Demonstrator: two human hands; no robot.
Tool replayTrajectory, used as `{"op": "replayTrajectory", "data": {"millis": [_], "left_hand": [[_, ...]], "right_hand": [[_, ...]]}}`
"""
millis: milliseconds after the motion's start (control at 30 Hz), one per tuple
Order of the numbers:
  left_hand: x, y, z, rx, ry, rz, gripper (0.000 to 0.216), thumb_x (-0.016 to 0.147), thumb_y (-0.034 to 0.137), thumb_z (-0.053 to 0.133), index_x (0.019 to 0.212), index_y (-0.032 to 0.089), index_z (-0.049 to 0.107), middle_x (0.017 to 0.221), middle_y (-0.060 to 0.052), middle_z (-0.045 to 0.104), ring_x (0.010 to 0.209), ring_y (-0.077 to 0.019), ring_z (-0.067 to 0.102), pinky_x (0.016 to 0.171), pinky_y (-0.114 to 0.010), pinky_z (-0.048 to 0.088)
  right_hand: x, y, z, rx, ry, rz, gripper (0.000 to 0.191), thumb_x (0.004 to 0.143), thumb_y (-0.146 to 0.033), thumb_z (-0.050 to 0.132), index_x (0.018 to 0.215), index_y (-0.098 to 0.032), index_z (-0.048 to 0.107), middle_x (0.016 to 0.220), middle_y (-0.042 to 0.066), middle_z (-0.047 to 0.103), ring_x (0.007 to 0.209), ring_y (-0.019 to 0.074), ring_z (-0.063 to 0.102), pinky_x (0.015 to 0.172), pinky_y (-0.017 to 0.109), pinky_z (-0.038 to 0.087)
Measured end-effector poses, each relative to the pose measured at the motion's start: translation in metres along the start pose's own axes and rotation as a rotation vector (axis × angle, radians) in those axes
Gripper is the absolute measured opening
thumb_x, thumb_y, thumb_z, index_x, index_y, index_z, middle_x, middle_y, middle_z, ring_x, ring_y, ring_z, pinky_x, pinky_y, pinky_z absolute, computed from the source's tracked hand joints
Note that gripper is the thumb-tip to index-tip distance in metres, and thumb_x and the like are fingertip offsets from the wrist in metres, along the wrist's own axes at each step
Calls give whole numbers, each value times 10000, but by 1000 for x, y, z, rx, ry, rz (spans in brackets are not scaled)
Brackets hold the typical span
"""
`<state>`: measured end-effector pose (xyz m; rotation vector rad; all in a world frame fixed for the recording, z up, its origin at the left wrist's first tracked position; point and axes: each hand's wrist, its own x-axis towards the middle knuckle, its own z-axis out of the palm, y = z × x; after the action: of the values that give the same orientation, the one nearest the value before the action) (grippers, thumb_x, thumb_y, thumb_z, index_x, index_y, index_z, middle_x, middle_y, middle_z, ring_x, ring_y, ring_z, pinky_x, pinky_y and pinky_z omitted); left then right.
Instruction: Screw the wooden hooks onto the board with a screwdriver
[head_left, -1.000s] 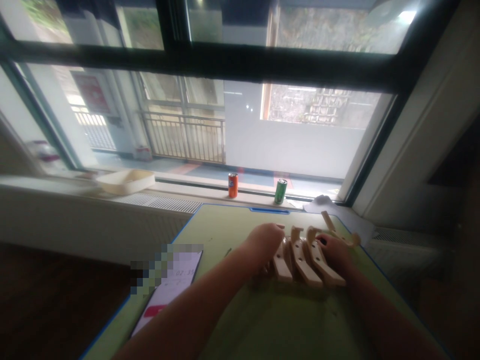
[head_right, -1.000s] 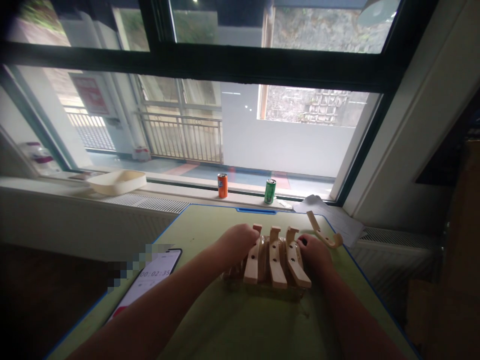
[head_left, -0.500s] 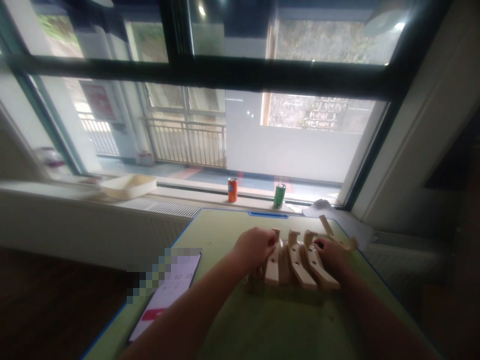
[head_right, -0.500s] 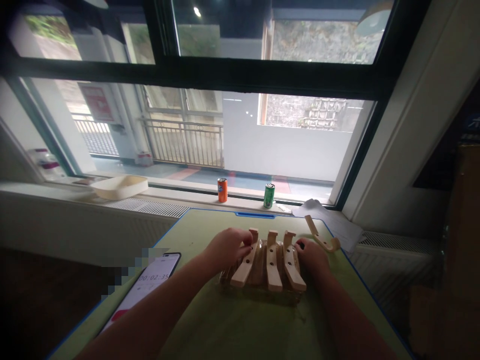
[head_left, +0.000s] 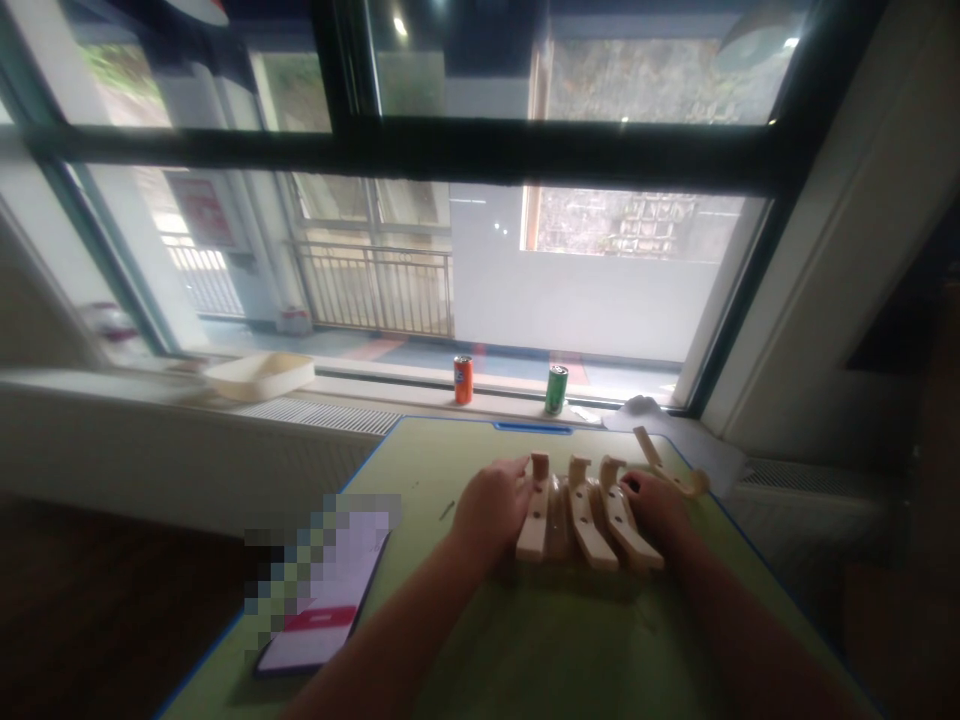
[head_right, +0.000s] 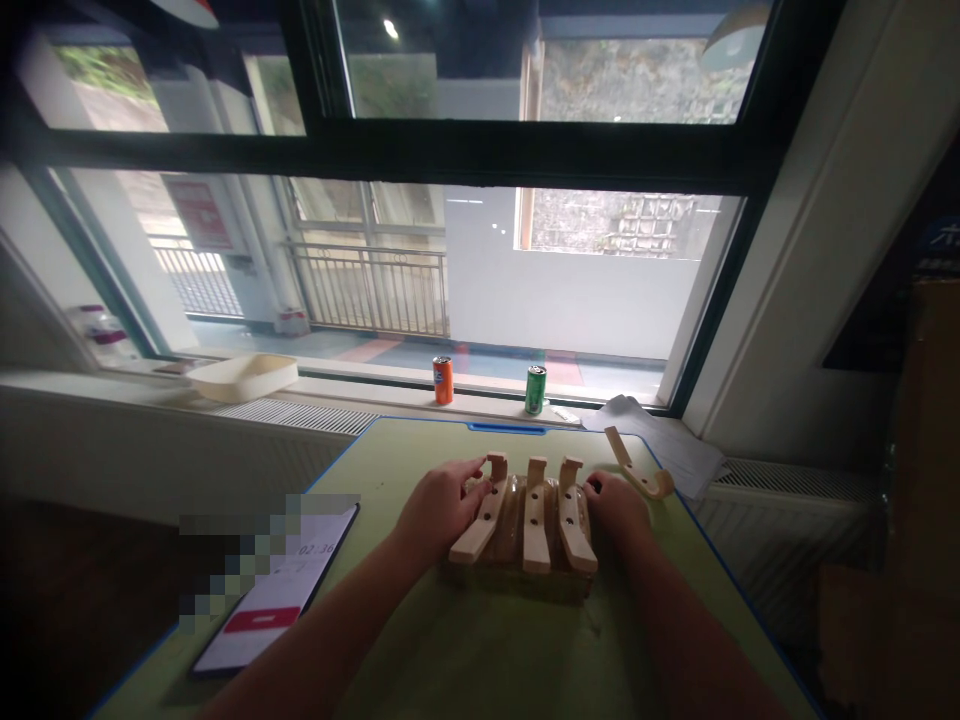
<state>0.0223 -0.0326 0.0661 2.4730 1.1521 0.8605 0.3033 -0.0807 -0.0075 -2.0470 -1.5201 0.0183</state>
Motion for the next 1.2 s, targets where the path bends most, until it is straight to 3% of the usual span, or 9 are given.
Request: {"op": "replayTrajectory", "data": {"millis": [200,400,533,633,767,833,1000,1100,1200], "left_hand": [[-3,-11,-8,88,-150,126,208,820,193,437,793,180,643,785,-42,652,805,-154,575,772,-260,418],[-4,-14,-2,83,-68,159,202,825,224,458,913,181,634,874,-57,639,891,-173,554,816,-282,409],[-6,-12,0,86,-78,160,199,823,211,457,902,185,638,874,-55,637,887,-172,558,826,-292,406],[-7,-13,-1,80,-82,155,201,824,225,457,888,184,643,855,-53,637,869,-169,562,819,-293,408],[-6,-15,-1,69,-87,148,211,823,233,462,908,185,649,851,-54,643,880,-173,563,827,-298,408],[-6,-16,0,58,-86,158,217,824,228,460,918,190,653,848,-51,647,887,-173,564,836,-300,405],[-6,-17,2,-20,-48,178,261,810,184,456,980,215,652,896,-35,653,913,-167,559,847,-296,410],[-3,-16,2,-92,-16,122,285,823,197,443,1020,198,649,954,-47,651,956,-173,551,874,-303,411],[-1,-15,2,-158,-13,69,300,838,300,463,1049,192,648,1020,-62,640,1007,-193,536,893,-317,415]], "right_hand": [[-1,-3,-3,19,5,1,268,822,-403,449,790,-246,664,741,56,637,664,209,545,585,341,341],[-4,-9,-7,61,17,13,238,802,-390,482,789,-264,684,735,44,652,655,209,558,593,339,362],[-3,-13,-9,94,87,73,232,763,-365,520,815,-231,701,771,68,672,698,228,581,637,352,396],[0,-15,-28,107,228,166,330,753,-345,498,949,-161,689,848,119,675,781,259,591,709,383,417],[2,-38,-82,189,383,179,455,815,-291,362,1193,-147,570,1065,115,647,815,215,590,720,359,459],[2,-67,-114,358,306,56,470,798,-325,456,1242,-192,535,1079,80,654,713,178,587,638,333,486],[2,-149,-167,443,-145,-343,410,771,-396,609,1148,-236,606,1081,64,661,860,202,622,759,361,501],[3,-169,-173,384,-309,-481,318,776,-404,614,1037,-226,644,989,58,681,856,211,638,744,352,511],[7,-166,-164,307,-312,-517,290,783,-427,602,995,-235,651,910,41,690,791,192,648,702,317,514]]}}
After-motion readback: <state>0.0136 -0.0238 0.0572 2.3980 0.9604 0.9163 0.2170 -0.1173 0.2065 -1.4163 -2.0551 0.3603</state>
